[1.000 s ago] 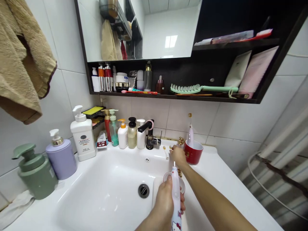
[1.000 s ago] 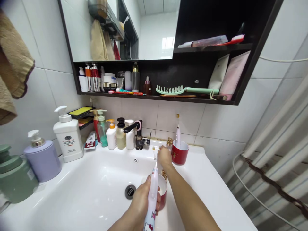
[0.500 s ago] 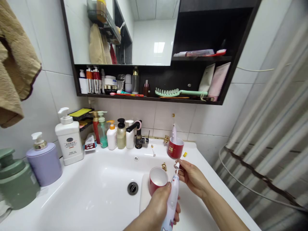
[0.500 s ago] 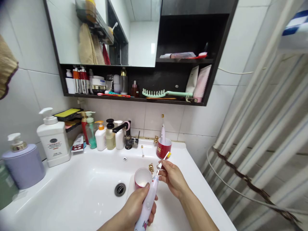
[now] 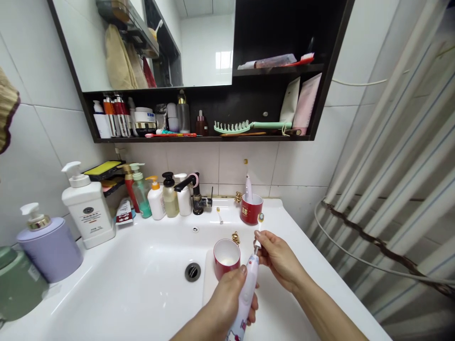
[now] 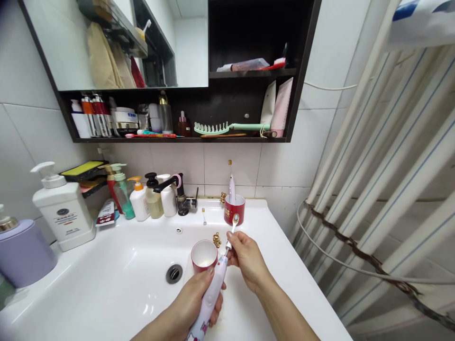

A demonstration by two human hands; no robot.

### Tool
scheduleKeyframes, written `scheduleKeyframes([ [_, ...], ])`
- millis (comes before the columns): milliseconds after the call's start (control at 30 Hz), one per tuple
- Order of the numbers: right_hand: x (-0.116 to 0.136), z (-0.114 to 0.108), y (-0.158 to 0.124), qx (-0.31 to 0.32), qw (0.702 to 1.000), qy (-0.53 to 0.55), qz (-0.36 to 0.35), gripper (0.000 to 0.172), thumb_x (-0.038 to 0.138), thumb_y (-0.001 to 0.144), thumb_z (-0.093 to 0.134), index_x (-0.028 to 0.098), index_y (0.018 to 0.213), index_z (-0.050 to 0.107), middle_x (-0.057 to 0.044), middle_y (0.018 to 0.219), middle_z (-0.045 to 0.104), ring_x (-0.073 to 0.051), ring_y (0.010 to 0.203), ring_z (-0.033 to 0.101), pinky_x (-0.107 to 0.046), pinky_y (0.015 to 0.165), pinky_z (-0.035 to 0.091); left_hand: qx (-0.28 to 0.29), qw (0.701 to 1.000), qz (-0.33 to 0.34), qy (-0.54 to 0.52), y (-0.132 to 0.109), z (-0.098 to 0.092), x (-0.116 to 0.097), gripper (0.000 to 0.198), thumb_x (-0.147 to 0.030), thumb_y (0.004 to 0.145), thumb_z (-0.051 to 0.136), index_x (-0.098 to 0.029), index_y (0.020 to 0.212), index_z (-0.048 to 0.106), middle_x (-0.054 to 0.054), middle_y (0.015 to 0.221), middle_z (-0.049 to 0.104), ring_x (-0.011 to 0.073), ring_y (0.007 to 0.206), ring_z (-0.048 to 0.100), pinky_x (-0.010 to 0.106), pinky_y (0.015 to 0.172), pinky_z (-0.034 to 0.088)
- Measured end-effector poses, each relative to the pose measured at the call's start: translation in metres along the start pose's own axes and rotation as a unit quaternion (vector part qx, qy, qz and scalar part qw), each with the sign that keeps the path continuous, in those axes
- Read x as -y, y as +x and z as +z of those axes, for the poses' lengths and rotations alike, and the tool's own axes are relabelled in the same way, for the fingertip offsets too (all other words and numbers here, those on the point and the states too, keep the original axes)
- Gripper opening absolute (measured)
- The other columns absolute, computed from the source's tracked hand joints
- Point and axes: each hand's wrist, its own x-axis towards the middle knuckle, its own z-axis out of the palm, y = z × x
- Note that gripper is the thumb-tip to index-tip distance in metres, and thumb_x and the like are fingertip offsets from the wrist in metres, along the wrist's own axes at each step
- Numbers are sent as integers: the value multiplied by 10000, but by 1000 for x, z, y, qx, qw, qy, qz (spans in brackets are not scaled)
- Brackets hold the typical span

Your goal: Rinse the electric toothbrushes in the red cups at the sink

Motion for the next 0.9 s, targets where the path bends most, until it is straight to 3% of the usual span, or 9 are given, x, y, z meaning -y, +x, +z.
scheduleKeyframes([
  [233,0,4,-2,-4,999,-28,-25,226,351,637,471,155,543,409,65,432,424,-38,391,392,-168,398,352,-32,999,-2,-12,-1,5,0,413,-512,654,267,-127,684,415,-19,445,441,56,296,360,194,341,237],
  [633,-3,11,-6,11,997,-66,-47,281,414,634,439,155,527,406,67,418,410,-53,381,395,-202,413,357,-28,998,-20,-58,-2,7,-1,448,-550,634,261,-132,677,415,-19,456,434,53,311,358,197,362,231],
  [767,0,13,-9,47,995,-81,-37,291,422,666,386,159,546,420,70,387,402,-52,331,386,-202,380,342,-34,998,-7,-55,-3,8,-1,455,-554,636,250,-131,674,413,-20,456,430,52,312,353,200,365,231],
  [900,-1,15,-9,33,994,-93,-45,285,414,666,393,161,534,403,80,393,374,-42,312,367,-193,364,328,-38,998,10,-54,-5,10,-1,444,-549,640,252,-132,673,402,-22,463,426,52,322,356,200,368,237],
])
